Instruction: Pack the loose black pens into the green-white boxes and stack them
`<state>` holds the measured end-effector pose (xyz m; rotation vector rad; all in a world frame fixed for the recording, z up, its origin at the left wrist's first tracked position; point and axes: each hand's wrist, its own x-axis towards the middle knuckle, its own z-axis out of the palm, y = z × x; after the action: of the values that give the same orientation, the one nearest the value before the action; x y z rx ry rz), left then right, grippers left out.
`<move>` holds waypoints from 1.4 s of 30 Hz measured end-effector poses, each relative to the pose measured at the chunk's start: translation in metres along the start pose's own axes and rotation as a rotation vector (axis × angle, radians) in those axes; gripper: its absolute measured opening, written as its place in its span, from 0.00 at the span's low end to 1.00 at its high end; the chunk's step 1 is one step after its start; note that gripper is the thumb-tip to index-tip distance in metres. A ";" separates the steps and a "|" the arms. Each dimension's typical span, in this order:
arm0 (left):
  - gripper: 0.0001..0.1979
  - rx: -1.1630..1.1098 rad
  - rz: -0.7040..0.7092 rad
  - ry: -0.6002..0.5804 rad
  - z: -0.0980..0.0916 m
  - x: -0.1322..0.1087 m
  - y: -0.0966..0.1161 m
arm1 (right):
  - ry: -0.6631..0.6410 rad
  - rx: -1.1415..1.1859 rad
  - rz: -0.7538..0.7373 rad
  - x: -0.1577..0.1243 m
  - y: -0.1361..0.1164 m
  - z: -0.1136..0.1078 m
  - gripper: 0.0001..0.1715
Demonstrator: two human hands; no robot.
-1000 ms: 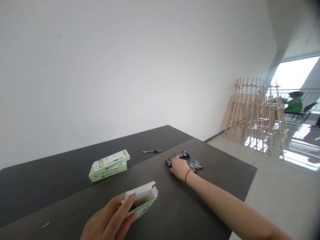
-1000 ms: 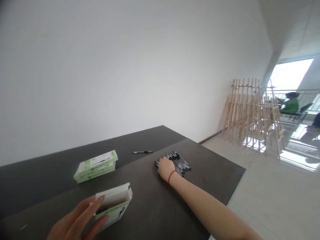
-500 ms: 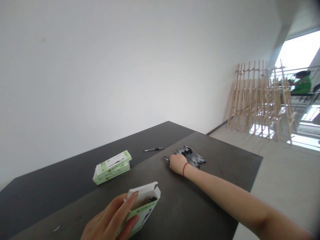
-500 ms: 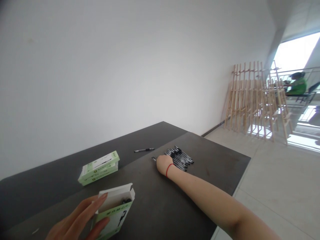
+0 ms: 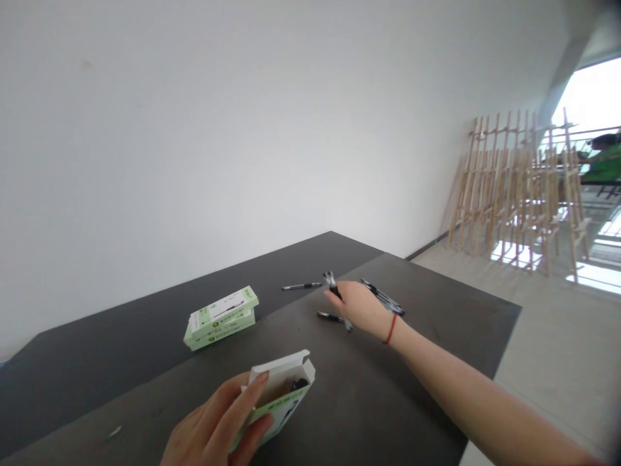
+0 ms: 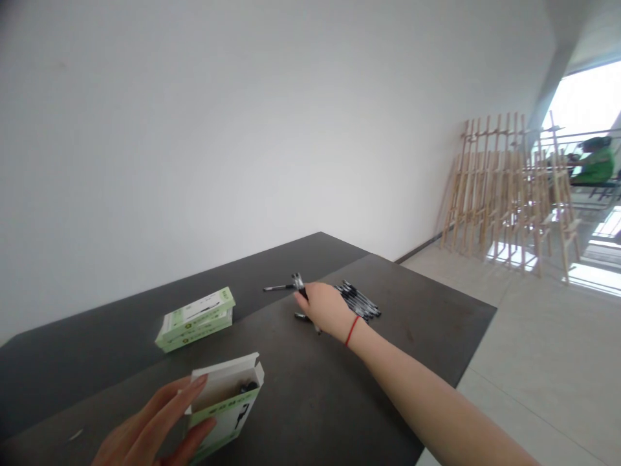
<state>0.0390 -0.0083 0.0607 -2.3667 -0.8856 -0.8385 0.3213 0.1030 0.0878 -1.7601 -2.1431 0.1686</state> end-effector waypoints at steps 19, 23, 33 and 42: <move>0.19 -0.075 -0.126 -0.043 0.003 0.002 0.007 | 0.007 0.858 -0.454 -0.064 -0.069 -0.015 0.03; 0.19 -0.090 -0.164 -0.072 0.002 0.004 0.008 | 0.075 0.825 -0.440 -0.063 -0.070 -0.016 0.04; 0.09 -0.142 -0.231 -0.075 0.000 0.007 0.010 | 0.211 0.621 -0.550 -0.053 -0.074 -0.008 0.06; 0.07 -0.304 -0.444 -0.154 0.000 0.006 0.009 | 0.180 0.333 -0.704 -0.034 -0.091 -0.020 0.06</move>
<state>0.0492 -0.0118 0.0626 -2.5590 -1.4756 -1.0282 0.2496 0.0479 0.1279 -0.7499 -2.2927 0.1593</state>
